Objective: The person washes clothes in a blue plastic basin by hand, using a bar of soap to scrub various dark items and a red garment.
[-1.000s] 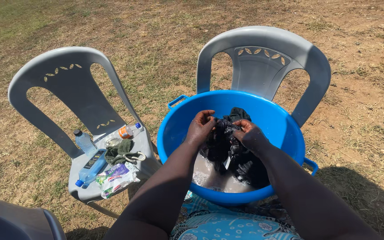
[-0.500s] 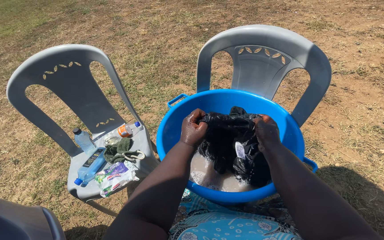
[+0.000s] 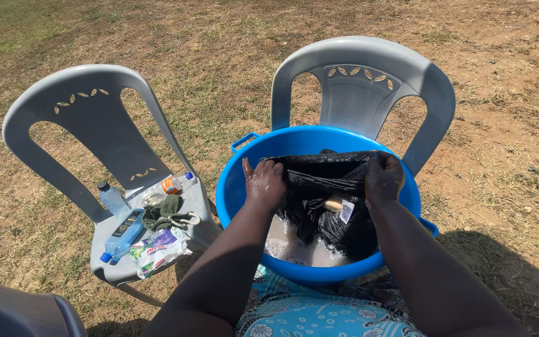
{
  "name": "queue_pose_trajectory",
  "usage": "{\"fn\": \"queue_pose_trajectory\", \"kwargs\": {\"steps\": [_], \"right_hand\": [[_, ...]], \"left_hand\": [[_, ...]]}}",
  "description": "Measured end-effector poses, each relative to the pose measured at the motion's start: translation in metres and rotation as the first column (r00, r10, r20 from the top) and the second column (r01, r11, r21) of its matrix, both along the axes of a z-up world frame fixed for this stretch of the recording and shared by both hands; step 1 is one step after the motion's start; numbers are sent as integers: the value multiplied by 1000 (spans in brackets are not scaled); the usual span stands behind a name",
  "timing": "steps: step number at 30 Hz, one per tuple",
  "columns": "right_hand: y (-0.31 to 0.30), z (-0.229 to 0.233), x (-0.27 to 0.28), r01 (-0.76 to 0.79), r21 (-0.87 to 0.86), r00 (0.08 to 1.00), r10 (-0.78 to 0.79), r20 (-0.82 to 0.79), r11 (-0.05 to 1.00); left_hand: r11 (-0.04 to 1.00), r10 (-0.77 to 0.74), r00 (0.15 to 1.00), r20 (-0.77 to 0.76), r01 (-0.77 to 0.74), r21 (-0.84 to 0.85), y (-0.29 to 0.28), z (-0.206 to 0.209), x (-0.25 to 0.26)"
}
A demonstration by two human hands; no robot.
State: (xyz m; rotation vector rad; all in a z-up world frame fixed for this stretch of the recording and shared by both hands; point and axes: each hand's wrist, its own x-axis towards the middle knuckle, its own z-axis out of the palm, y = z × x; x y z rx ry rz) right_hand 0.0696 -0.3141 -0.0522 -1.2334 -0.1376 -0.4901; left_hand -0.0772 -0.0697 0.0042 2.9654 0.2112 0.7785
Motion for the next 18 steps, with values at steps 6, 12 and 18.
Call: {"fn": "queue_pose_trajectory", "kwargs": {"steps": [6,12,18], "right_hand": [[-4,5,-9,4,-144,999,-11,-43,990],[-7,6,-6,-102,-7,982,100,-162,995],[27,47,-43,-572,485,616,737,-278,661]], "left_hand": [[966,18,977,-211,-71,-248,1,28,-16],[888,-140,951,-276,-3,-461,6,-4,5],[72,-380,859,344,398,-914,-53,-46,40]]}}
